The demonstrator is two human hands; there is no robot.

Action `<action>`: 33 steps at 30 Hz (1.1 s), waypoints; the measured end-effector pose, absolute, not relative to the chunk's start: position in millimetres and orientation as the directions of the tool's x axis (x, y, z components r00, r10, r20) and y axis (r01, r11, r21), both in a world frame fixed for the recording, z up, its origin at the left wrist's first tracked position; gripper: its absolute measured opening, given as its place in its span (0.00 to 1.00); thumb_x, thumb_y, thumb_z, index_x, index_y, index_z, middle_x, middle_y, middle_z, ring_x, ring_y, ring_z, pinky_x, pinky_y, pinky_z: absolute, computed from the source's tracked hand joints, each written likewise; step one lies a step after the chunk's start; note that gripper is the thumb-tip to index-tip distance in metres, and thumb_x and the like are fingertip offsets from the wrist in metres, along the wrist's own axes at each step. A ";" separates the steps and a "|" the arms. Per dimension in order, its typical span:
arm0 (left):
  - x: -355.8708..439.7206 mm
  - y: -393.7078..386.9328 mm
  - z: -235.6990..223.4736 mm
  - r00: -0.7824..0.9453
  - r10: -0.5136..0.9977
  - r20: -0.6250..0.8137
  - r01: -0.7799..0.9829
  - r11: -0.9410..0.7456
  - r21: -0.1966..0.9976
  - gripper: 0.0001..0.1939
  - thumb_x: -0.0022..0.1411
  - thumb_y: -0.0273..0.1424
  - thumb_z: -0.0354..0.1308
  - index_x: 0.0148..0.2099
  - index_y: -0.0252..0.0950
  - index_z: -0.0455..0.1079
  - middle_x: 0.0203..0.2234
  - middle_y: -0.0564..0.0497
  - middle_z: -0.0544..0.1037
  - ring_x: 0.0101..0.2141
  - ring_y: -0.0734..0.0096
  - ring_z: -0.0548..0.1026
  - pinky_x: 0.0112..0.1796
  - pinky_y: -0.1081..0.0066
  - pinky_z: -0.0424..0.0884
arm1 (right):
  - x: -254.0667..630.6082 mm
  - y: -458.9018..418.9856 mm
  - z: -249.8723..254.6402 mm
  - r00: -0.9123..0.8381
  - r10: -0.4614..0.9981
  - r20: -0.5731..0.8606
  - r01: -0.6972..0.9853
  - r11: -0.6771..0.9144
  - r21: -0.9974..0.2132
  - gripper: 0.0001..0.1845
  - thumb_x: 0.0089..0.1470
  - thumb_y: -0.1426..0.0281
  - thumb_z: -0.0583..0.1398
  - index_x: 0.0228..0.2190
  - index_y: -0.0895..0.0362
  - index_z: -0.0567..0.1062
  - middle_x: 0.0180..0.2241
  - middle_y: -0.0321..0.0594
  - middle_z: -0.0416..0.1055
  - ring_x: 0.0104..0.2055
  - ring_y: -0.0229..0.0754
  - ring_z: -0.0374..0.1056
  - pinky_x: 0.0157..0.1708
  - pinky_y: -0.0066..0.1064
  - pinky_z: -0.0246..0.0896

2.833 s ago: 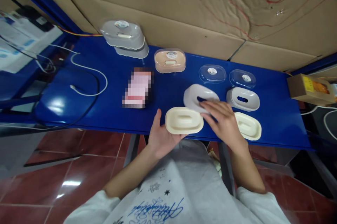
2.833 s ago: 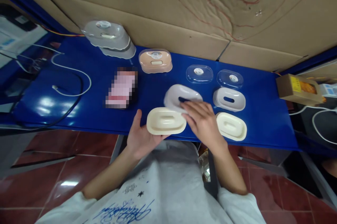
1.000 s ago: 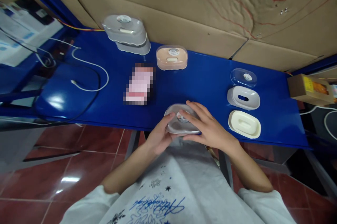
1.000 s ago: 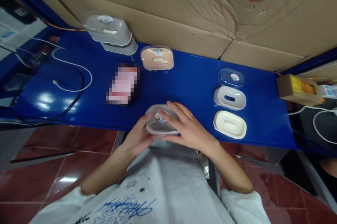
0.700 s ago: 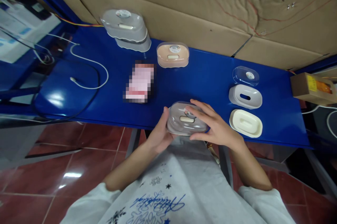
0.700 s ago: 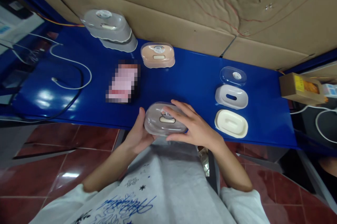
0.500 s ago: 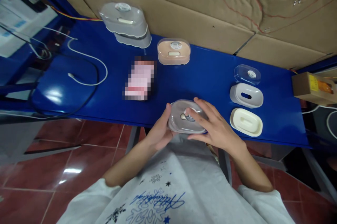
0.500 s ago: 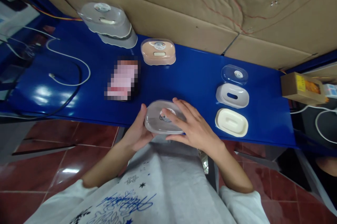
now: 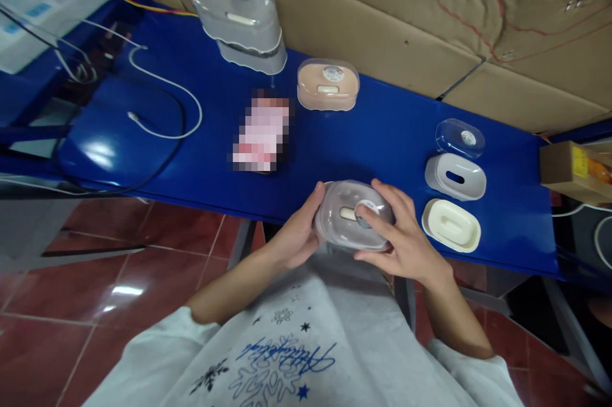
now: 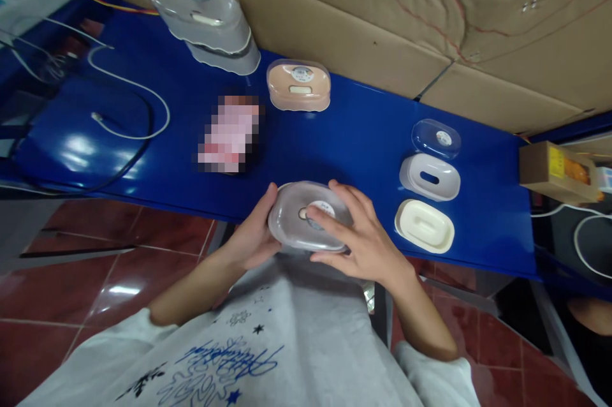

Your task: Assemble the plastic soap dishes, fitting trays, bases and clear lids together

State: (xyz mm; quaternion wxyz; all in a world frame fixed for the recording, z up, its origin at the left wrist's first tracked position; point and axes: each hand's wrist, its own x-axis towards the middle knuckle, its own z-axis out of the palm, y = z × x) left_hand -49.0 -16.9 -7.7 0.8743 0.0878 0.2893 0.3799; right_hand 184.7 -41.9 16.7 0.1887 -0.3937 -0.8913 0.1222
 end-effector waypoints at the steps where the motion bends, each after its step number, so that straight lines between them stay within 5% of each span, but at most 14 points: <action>1: -48.5 -16.9 -7.7 0.526 0.728 -0.440 -0.620 0.683 0.387 0.27 0.72 0.52 0.61 0.60 0.37 0.79 0.50 0.44 0.86 0.59 0.50 0.80 0.60 0.59 0.73 | 184.4 -41.5 16.2 -0.618 0.747 0.246 0.655 0.662 -0.366 0.51 0.64 0.50 0.67 0.77 0.38 0.48 0.79 0.49 0.42 0.75 0.69 0.53 0.69 0.67 0.60; 7: -49.4 -15.7 -9.4 0.527 0.720 -0.451 -0.572 0.693 0.439 0.29 0.70 0.56 0.62 0.55 0.36 0.81 0.45 0.44 0.87 0.57 0.49 0.81 0.57 0.60 0.75 | 180.0 -40.0 12.9 -0.635 0.734 0.240 0.647 0.675 -0.355 0.50 0.64 0.55 0.68 0.76 0.37 0.50 0.79 0.48 0.42 0.76 0.69 0.52 0.69 0.67 0.60; 16: -52.8 -23.6 -17.7 0.504 0.800 -0.326 -0.532 0.585 0.612 0.36 0.64 0.62 0.64 0.57 0.36 0.80 0.50 0.40 0.86 0.59 0.43 0.79 0.60 0.51 0.73 | 176.5 -41.2 9.2 -0.621 0.719 0.312 0.612 0.693 -0.381 0.54 0.62 0.60 0.70 0.77 0.39 0.48 0.81 0.44 0.36 0.77 0.69 0.52 0.69 0.66 0.61; 21: -61.9 -23.8 -22.6 0.507 0.835 -0.213 -0.411 0.451 0.792 0.34 0.62 0.55 0.69 0.60 0.37 0.79 0.53 0.39 0.84 0.55 0.46 0.81 0.59 0.51 0.74 | 175.3 -40.3 6.2 -0.622 0.718 0.311 0.606 0.694 -0.390 0.53 0.61 0.55 0.71 0.76 0.41 0.52 0.80 0.46 0.36 0.77 0.69 0.50 0.70 0.66 0.61; 28: -61.2 -23.3 -3.7 0.425 0.902 0.067 -0.359 0.100 0.928 0.38 0.59 0.41 0.73 0.69 0.40 0.71 0.64 0.38 0.77 0.63 0.44 0.76 0.64 0.53 0.70 | 175.8 -35.9 0.5 -0.527 0.708 0.470 0.545 0.706 -0.452 0.45 0.59 0.69 0.71 0.69 0.38 0.58 0.72 0.42 0.54 0.73 0.62 0.59 0.68 0.64 0.68; 33: -63.0 -33.4 -12.4 0.275 0.948 0.158 -0.258 -0.086 0.962 0.42 0.50 0.34 0.77 0.66 0.41 0.70 0.55 0.41 0.82 0.49 0.53 0.81 0.49 0.61 0.76 | 174.9 -34.0 -1.4 -0.525 0.648 0.551 0.579 0.747 -0.327 0.42 0.56 0.77 0.71 0.64 0.37 0.63 0.71 0.37 0.55 0.73 0.58 0.59 0.69 0.61 0.69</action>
